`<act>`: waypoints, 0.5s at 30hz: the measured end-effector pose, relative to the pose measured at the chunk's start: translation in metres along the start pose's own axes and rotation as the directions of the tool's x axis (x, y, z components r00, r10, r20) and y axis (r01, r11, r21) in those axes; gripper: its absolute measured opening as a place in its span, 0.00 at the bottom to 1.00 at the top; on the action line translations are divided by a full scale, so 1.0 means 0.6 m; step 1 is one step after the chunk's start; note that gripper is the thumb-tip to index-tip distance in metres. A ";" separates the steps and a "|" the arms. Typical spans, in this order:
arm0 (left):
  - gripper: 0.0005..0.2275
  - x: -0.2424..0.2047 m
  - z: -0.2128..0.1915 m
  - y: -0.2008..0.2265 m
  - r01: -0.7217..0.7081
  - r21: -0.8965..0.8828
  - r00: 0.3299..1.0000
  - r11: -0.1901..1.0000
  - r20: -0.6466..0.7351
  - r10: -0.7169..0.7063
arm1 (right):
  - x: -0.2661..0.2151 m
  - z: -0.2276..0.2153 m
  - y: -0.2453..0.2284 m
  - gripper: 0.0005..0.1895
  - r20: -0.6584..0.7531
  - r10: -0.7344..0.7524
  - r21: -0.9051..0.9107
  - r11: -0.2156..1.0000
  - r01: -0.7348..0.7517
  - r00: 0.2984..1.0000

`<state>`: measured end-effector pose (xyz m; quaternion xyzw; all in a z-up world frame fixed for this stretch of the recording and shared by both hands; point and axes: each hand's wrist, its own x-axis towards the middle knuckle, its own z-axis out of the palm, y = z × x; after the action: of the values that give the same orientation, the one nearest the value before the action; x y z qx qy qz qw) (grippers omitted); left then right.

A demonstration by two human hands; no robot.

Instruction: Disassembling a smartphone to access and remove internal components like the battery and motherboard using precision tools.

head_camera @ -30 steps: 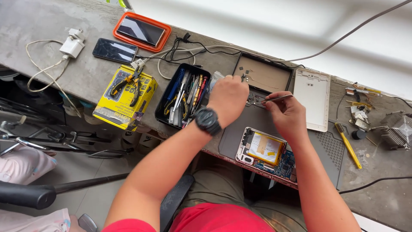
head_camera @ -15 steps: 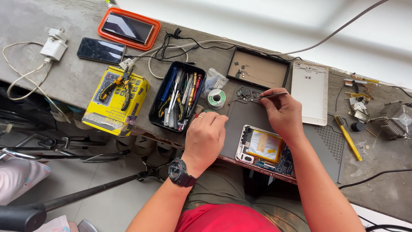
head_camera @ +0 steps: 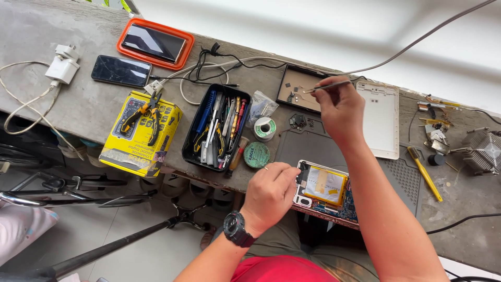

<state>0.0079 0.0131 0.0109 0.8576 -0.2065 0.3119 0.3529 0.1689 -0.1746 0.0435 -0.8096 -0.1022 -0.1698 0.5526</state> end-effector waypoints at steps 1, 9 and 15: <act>0.07 -0.006 0.006 0.000 0.026 -0.034 1.000 0.999 0.002 -0.026 | 0.005 0.007 0.010 0.08 0.030 0.009 -0.002 1.000 -0.009 1.000; 0.06 -0.021 0.023 -0.012 0.099 -0.159 0.995 0.982 0.010 -0.099 | -0.022 0.007 -0.026 0.08 0.075 0.041 0.026 0.999 -0.043 0.996; 0.06 -0.029 0.037 -0.019 0.069 -0.062 0.998 0.996 -0.006 -0.070 | -0.074 -0.022 0.004 0.09 0.155 0.115 -0.065 0.992 -0.106 0.981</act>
<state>0.0104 0.0068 -0.0186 0.8516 -0.1847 0.2964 0.3909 0.1264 -0.1867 0.0285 -0.8401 -0.0960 -0.0767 0.5283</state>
